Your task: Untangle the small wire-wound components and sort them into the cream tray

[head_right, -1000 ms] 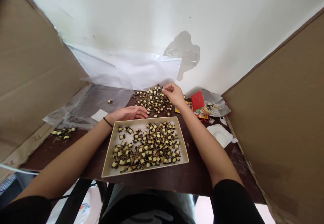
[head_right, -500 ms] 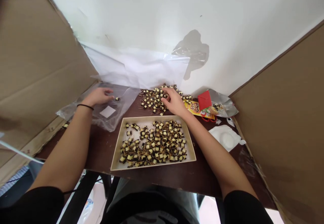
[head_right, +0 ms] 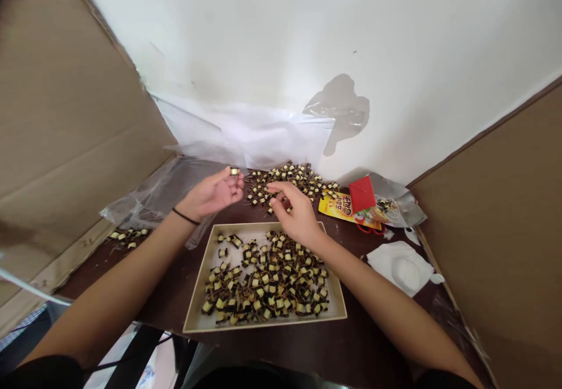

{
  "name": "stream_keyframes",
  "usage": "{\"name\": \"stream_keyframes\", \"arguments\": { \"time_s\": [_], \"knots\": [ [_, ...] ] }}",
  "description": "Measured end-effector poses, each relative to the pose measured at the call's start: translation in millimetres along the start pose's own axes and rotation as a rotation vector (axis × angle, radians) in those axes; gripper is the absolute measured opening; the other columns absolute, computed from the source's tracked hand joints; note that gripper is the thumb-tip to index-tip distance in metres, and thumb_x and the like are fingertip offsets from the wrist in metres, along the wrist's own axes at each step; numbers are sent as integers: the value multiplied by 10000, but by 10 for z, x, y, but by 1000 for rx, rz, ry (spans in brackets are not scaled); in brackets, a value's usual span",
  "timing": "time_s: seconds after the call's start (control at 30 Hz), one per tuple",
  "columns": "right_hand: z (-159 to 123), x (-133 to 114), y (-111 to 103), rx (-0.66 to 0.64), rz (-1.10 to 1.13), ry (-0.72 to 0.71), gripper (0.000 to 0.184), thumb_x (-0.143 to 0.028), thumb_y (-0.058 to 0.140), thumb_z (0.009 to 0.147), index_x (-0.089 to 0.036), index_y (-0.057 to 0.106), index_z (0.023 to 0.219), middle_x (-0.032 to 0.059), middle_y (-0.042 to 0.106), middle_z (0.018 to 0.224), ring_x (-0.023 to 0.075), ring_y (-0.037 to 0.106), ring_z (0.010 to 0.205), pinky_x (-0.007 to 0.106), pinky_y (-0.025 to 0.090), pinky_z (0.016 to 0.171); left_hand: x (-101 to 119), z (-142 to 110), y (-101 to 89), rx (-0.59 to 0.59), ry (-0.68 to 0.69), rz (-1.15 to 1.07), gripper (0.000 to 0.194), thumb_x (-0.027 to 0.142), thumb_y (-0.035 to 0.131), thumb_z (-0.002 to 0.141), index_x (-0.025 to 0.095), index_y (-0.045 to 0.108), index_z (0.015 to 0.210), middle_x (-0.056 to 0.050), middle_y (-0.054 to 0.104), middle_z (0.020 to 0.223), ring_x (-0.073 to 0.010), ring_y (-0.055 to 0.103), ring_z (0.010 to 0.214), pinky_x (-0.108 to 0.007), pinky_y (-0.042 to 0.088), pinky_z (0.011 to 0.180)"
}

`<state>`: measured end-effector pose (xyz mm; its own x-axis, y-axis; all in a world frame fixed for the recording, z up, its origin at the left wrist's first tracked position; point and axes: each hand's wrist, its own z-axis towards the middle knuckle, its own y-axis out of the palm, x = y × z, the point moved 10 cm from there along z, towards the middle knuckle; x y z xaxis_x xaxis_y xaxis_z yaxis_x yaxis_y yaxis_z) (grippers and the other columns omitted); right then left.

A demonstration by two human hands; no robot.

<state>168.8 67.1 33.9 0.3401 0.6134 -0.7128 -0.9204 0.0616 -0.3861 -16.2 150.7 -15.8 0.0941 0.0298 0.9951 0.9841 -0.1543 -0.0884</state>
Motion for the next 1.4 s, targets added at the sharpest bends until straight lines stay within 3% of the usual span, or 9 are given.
{"name": "stream_keyframes", "arguments": {
  "time_s": [0.07,0.1,0.17,0.23,0.33,0.5,1.07,1.23,1.4],
  "knots": [
    [-30,-70,17,8,-5,-35,300,-183,540,852,-191,557,1151,67,653,984,124,587,693,258,509,599,-81,-239,627,-300,-191,-534,215,355,620,840,141,640,835,-51,648,843,-109,585,738,-228,495,690],
    [-44,-119,2,32,-33,-63,327,-187,564,840,-195,547,1166,62,648,970,127,582,687,263,511,597,-104,-382,863,-406,-282,-675,211,344,640,831,133,644,848,-50,642,844,-107,584,735,-217,494,670],
    [-68,-229,-28,74,-110,-128,382,-205,644,792,-205,544,1160,50,642,928,150,589,728,292,527,638,-133,-602,1124,-502,-380,-807,191,306,683,805,130,656,875,-42,642,855,-96,583,718,-197,488,636],
    [-89,-327,-63,117,-153,-194,358,-199,672,773,-214,563,1114,52,643,921,173,608,785,315,539,671,-159,-740,1229,-539,-434,-871,163,281,707,789,143,659,859,-16,630,829,-77,567,683,-194,486,634],
    [-105,-413,-72,131,-169,-265,244,-172,640,806,-237,588,1035,45,652,882,180,628,793,321,549,652,-208,-814,1231,-512,-476,-893,162,280,739,759,160,667,841,-7,629,826,-77,573,705,-194,487,650],
    [-121,-484,-84,141,-168,-332,235,-150,647,803,-241,604,1015,51,656,857,184,638,781,324,557,648,-274,-835,1196,-452,-524,-893,228,284,797,689,157,668,828,0,608,805,-73,560,685,-189,472,618],
    [-100,-418,-66,57,-123,-298,263,-264,674,807,-264,618,1065,54,664,900,219,631,848,391,530,742,-298,-842,1175,-460,-485,-798,228,304,777,713,151,646,820,7,554,758,-68,516,668,-187,436,601],
    [-100,-411,-64,55,-129,-283,266,-248,666,811,-281,611,1069,49,664,884,226,631,849,401,530,740,-281,-829,1161,-447,-483,-819,250,368,753,732,164,652,836,2,570,779,-81,534,683,-199,442,592],
    [-114,-399,-106,109,-125,-274,275,-235,698,786,-274,591,1036,52,661,888,232,629,851,405,536,724,-295,-824,1157,-435,-486,-808,248,313,791,693,155,658,831,7,581,762,-74,528,668,-191,435,580]
  ]
}}
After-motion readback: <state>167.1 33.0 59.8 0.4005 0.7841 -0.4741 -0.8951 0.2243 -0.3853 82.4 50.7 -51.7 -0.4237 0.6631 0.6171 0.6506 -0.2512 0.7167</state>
